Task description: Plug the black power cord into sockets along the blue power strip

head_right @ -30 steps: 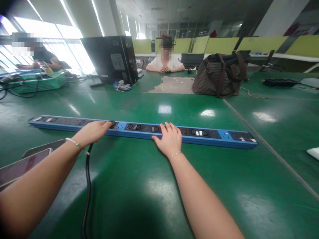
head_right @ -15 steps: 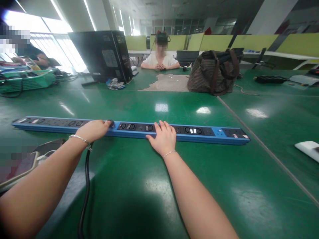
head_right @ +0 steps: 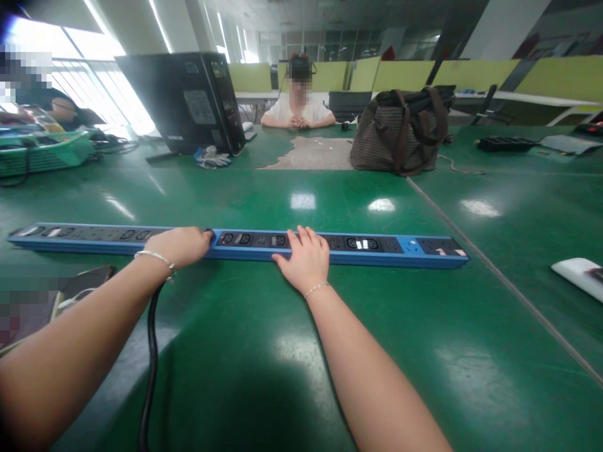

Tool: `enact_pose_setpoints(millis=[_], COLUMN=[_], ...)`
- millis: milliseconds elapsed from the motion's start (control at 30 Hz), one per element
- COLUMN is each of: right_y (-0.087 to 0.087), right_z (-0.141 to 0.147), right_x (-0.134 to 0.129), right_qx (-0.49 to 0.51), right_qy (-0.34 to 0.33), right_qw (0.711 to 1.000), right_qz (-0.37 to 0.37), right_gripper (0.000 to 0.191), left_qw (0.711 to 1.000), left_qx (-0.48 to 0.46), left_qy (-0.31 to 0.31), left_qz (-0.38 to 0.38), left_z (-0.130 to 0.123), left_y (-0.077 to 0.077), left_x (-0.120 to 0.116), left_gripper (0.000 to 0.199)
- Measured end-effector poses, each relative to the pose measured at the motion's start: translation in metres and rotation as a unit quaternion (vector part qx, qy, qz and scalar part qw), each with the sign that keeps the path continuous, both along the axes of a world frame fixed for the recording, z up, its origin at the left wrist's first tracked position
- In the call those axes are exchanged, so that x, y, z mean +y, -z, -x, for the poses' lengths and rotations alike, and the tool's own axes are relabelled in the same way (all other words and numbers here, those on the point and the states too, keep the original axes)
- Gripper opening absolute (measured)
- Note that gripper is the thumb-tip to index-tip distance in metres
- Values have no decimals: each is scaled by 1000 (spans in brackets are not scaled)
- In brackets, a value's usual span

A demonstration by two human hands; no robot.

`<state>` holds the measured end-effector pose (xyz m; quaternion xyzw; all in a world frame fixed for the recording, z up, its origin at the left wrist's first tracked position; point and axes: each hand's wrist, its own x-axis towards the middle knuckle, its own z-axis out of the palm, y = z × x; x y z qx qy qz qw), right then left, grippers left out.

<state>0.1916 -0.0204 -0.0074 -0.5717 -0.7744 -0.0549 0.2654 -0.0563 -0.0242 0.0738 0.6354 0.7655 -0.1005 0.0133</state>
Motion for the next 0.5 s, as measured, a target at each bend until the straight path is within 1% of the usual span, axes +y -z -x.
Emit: enact_pose_setpoints(millis=[67, 100, 233, 333, 400, 500], right_y=[0, 0, 0, 0, -1, -1], right_z=[0, 0, 1, 1, 1, 1], right_x=[0, 0, 1, 1, 0, 0], right_qx=[1, 2, 2, 2, 3, 1], right_qy=[-1, -1, 0, 1, 2, 2], right_qw=[1000, 1000, 1000, 1000, 1000, 1000], right_qz=[2, 2, -1, -2, -1, 5], right_gripper=[60, 60, 61, 60, 60, 60], left_qw=[999, 998, 999, 998, 999, 999], left_qx=[-2, -5, -20, -18, -14, -21], left_qy=[-44, -53, -41, -45, -43, -42], left_qz=[12, 14, -8, -28, -20, 20], left_z=[-6, -8, -5, -2, -2, -2], left_y=[-1, -1, 4, 9, 8, 2], left_x=[-3, -4, -9, -11, -9, -3], left_gripper=[60, 60, 61, 61, 61, 62])
